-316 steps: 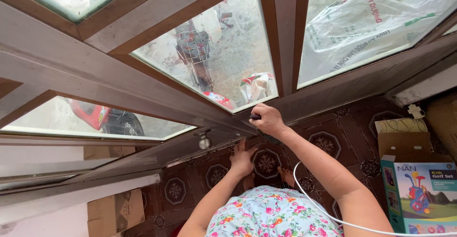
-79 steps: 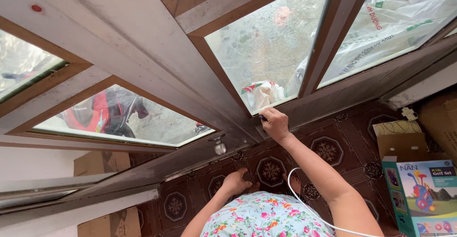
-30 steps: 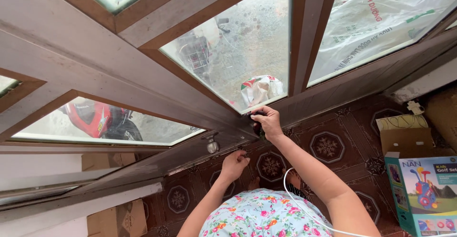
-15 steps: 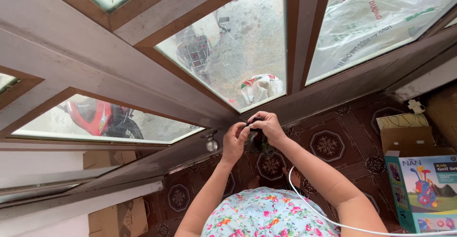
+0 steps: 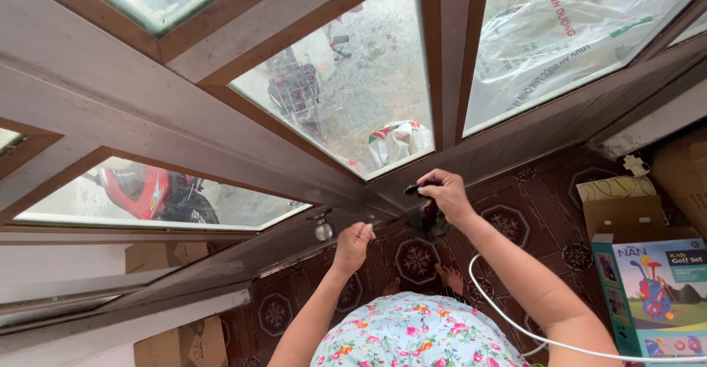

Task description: Applying black sealant or adhesive tape to the edges of glass panes on a door.

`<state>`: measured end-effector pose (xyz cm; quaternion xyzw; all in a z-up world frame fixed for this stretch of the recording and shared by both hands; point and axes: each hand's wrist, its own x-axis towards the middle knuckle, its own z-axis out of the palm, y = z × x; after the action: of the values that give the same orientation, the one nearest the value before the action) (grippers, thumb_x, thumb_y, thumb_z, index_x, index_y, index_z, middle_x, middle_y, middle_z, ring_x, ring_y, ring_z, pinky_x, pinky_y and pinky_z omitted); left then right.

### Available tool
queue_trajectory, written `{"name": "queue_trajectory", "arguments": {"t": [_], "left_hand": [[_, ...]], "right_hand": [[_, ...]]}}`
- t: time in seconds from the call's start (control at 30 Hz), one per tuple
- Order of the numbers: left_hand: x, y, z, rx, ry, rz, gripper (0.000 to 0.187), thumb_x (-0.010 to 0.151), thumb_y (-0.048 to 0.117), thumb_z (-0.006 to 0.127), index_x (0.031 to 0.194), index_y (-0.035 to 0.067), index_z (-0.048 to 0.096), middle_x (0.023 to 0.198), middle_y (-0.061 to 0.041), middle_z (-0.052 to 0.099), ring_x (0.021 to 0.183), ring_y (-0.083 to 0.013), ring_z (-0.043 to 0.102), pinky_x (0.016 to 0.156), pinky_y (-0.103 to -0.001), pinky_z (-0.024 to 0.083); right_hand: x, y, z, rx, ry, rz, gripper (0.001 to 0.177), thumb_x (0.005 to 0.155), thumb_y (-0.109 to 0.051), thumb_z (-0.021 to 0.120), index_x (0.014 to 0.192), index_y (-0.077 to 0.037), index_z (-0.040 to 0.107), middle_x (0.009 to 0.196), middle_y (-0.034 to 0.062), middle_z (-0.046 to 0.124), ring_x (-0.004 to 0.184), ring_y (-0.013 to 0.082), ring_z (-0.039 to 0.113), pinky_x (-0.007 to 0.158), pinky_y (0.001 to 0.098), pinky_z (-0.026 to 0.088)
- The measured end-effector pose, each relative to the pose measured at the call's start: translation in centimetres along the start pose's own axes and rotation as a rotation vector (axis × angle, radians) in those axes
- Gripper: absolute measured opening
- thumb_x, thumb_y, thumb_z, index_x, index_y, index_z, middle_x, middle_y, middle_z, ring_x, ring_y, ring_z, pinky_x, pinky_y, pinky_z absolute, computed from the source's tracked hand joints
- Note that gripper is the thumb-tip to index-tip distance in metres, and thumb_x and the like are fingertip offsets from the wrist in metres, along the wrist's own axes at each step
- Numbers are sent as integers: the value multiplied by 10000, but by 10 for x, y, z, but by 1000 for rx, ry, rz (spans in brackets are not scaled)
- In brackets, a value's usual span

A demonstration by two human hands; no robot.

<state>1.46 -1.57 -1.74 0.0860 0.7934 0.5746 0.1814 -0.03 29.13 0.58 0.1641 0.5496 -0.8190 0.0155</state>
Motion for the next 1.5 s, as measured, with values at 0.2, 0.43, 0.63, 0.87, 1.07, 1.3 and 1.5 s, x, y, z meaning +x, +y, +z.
{"name": "queue_trajectory", "arguments": {"t": [0.2,0.43,0.63,0.87,1.07,1.3,1.5], "left_hand": [[-24,24,17,856,-214,274,1189,608,302,892,1646,14,387,1461,-402,465,1136,-565,481,892,-531,526],[-32,-73,14,981,-243,-64,366,934,501,780,1061,176,671,1414,-27,516,1453,-329,425,1155,-622,348],[-43,63,10,966,-383,-376,999,768,172,753,1638,323,287,1713,-146,-70,1559,-464,15,1124,-785,191],[-56,42,2,963,-428,-435,961,796,333,814,1607,307,300,1718,-143,-64,1571,-441,27,1133,-797,186],[-63,25,-1,982,-435,-417,920,805,366,820,1589,288,346,1710,-163,-4,1564,-435,71,1134,-780,215],[-73,-4,-14,922,-361,-355,574,804,379,814,1318,173,663,1672,-176,179,1557,-395,162,1135,-737,259],[-71,-47,-22,924,-258,-219,227,887,211,705,1080,109,769,1569,-85,516,1515,-332,420,1148,-593,407]], "right_hand": [[-8,-40,2,-609,189,-654,158,860,14,749,991,-70,727,937,46,749,798,152,712,659,313,554],[10,-44,11,-880,332,-783,243,782,17,760,991,-105,731,1001,80,737,841,265,730,682,359,567],[21,-26,20,-908,346,-814,230,788,6,744,995,-94,729,1039,60,745,881,265,731,732,366,578],[16,-19,41,-996,284,-865,225,770,-16,756,980,-94,737,1067,67,757,920,266,740,750,364,593],[14,0,87,-943,192,-864,228,741,-35,760,959,-101,737,1034,85,753,882,290,739,743,382,601],[20,23,122,-706,240,-759,206,768,-19,780,966,-75,780,956,100,763,847,259,744,707,348,589],[33,24,114,164,109,-142,159,804,90,741,906,-22,787,866,24,740,715,80,655,593,252,557]]}}
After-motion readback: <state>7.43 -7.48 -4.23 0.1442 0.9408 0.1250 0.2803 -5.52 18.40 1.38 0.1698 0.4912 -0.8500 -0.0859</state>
